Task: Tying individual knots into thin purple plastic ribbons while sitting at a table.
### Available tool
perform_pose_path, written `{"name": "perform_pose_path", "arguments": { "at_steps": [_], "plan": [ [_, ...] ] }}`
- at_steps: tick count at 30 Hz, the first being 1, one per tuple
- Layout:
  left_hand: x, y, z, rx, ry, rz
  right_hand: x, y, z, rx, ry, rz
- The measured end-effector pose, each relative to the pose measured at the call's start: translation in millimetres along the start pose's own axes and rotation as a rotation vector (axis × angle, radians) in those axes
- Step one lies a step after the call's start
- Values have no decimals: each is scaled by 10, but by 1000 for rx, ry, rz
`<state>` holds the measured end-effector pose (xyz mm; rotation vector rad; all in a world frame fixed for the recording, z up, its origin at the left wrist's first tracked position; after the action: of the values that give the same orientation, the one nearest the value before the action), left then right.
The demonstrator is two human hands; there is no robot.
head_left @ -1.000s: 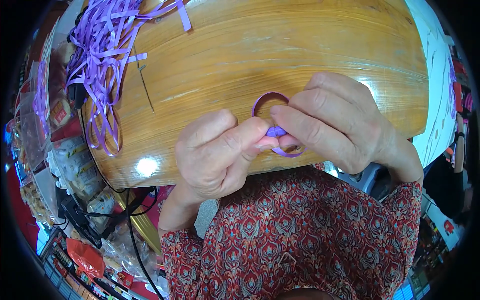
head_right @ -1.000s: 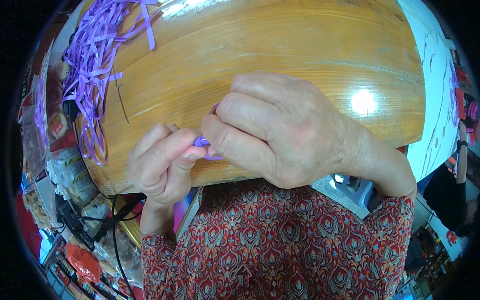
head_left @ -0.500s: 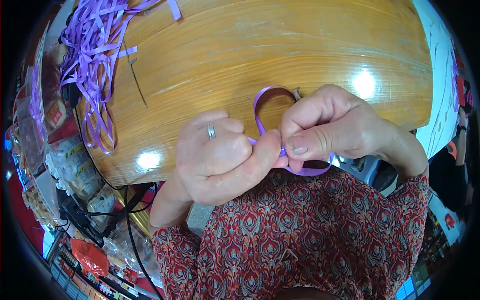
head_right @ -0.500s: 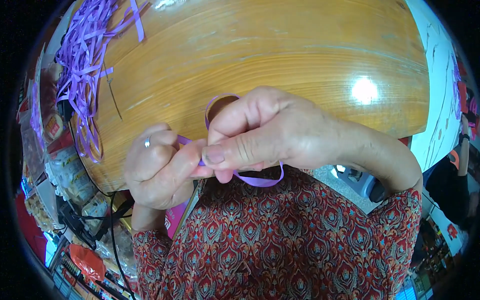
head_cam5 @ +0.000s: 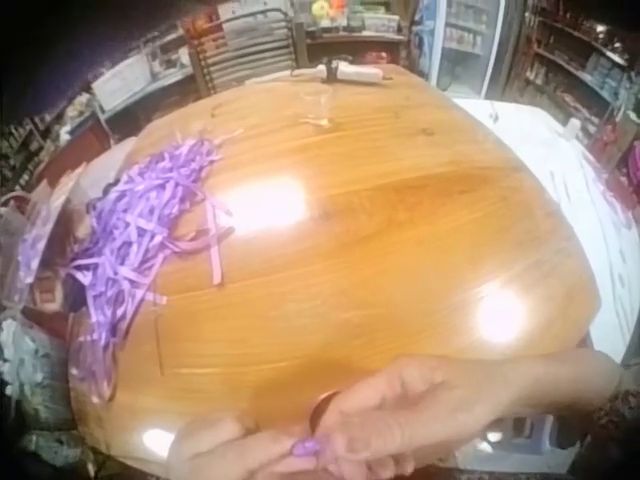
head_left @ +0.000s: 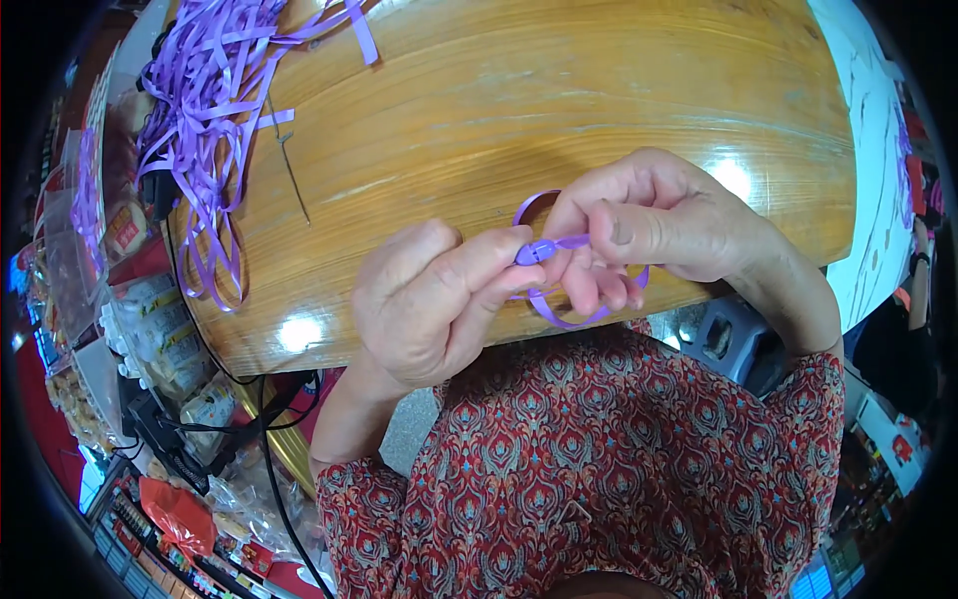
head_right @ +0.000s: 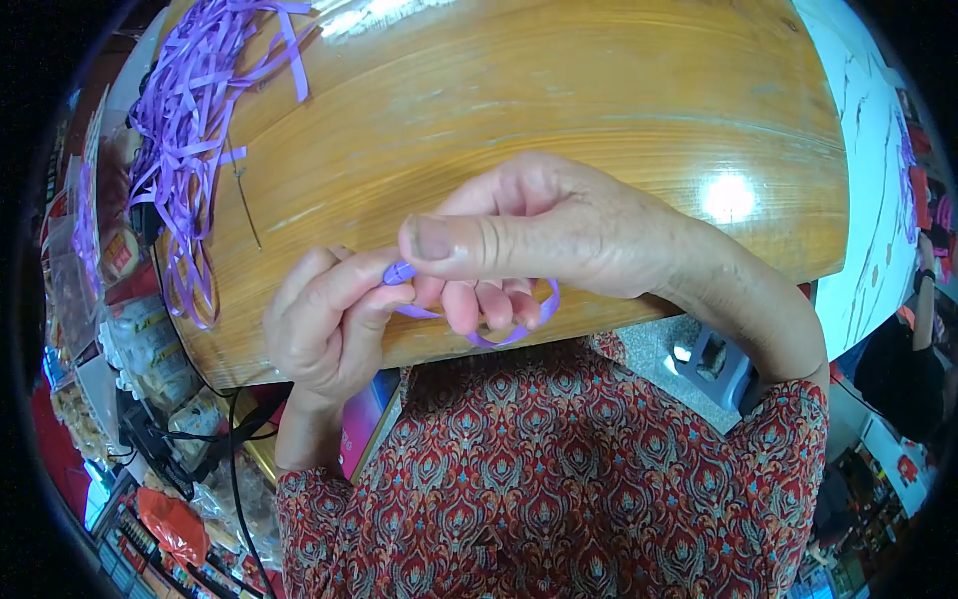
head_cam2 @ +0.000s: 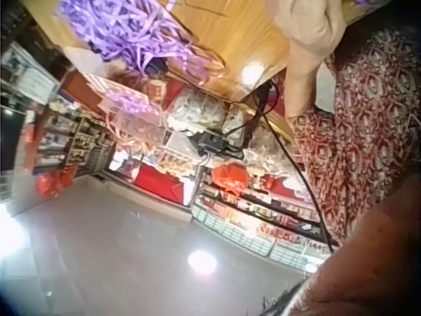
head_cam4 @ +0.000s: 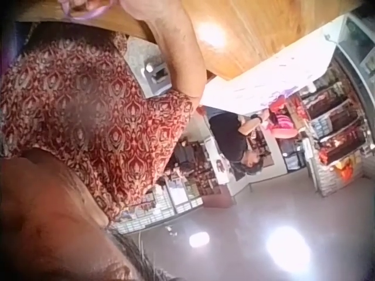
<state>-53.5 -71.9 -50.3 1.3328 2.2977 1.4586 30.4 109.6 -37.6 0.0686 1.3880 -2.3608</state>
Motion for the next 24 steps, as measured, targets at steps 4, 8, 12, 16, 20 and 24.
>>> {"name": "perform_pose_path", "arguments": {
  "at_steps": [4, 8, 12, 16, 20, 24],
  "plan": [
    [7, 24, 2, 2, 18, -6, 29, -1, -12, -71, 11, -9],
    [26, 70, 16, 45, 5, -9, 1, -10, -49, -171, 30, -57],
    [81, 136, 24, 52, -12, -100, -59, -18, -13, -335, 69, -261],
    [89, 105, 53, -219, -122, -340, -104, -57, 37, -1268, 193, -1012],
    [78, 159, 75, -388, -144, -358, -153, -76, 68, -1294, 140, -1187],
    [94, 334, 26, -286, -181, -290, -206, -86, 82, -1265, 135, -1261]
  ]
}}
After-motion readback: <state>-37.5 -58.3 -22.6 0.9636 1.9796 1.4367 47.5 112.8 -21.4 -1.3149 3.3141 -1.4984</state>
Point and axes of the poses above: each hand's wrist, its own x-axis towards the middle knuckle, its own z-axis out of the palm, y = z × x, the point moved 2 cm from there along x, towards the middle knuckle, and after that the axes turned 15 degrees about -z, right-handed, at the moved point
